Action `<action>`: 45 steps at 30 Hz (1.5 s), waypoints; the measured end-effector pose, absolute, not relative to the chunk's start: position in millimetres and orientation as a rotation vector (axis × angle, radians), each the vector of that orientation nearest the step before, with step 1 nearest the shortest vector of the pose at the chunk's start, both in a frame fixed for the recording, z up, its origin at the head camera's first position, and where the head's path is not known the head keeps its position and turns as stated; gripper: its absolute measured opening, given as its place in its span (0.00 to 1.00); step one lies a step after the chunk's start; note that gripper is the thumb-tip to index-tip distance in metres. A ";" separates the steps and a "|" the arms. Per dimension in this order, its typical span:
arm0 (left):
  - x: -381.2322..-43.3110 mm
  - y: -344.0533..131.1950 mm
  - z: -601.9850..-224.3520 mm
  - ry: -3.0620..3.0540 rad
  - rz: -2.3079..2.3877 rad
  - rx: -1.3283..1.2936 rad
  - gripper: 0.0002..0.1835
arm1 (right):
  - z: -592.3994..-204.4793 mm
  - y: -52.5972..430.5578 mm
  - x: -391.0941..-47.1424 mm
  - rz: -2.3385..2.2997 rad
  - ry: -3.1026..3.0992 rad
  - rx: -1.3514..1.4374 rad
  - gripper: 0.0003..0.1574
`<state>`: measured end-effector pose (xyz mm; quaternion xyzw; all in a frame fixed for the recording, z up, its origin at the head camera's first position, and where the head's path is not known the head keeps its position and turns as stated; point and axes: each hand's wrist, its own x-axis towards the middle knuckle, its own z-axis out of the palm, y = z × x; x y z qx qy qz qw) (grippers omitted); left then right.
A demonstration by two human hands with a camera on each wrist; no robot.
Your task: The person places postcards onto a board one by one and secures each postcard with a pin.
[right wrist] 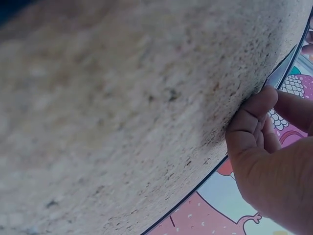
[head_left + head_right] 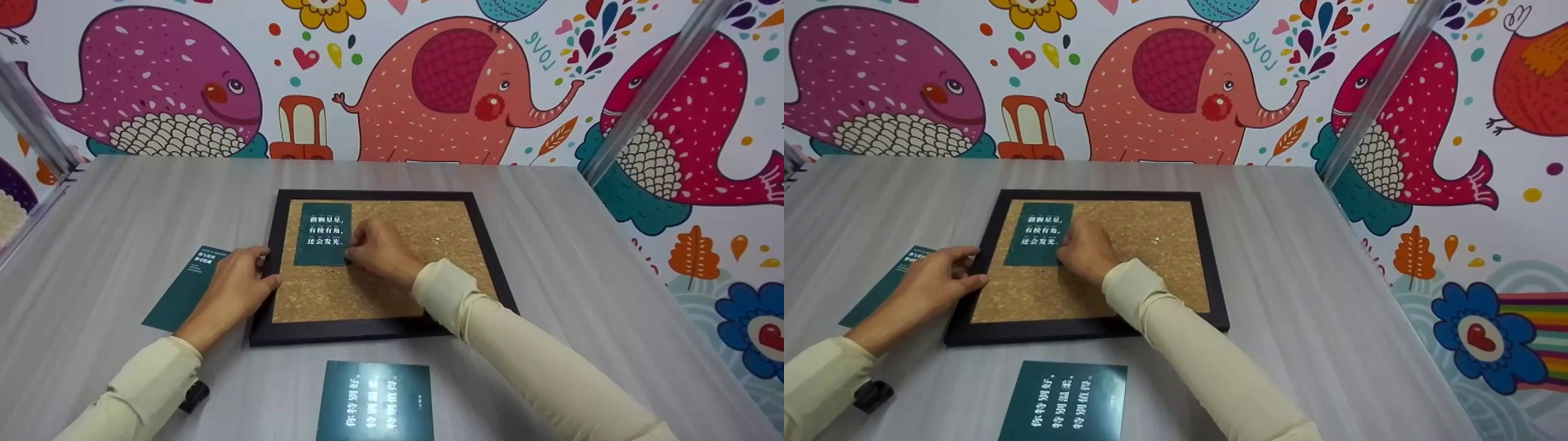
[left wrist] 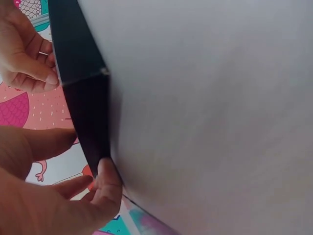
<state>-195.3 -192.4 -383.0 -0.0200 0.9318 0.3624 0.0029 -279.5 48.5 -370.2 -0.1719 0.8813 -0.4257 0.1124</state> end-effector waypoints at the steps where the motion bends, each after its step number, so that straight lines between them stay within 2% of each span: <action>1: -194.9 -192.1 -383.3 2.922 1.131 -0.062 0.33 | -369.8 49.3 -278.5 -1.247 2.586 -0.505 0.05; 10: -193.5 -194.2 -385.5 2.923 1.129 -0.060 0.33 | -364.3 64.9 -269.3 -1.286 2.533 -0.486 0.00; 25: -194.1 -197.0 -387.8 2.902 1.133 -0.064 0.34 | -360.5 104.8 -256.3 -1.283 2.519 -0.461 0.05; 45: -194.2 -192.7 -384.0 2.886 1.121 -0.080 0.34 | -355.7 154.3 -237.1 -1.309 2.548 -0.466 0.04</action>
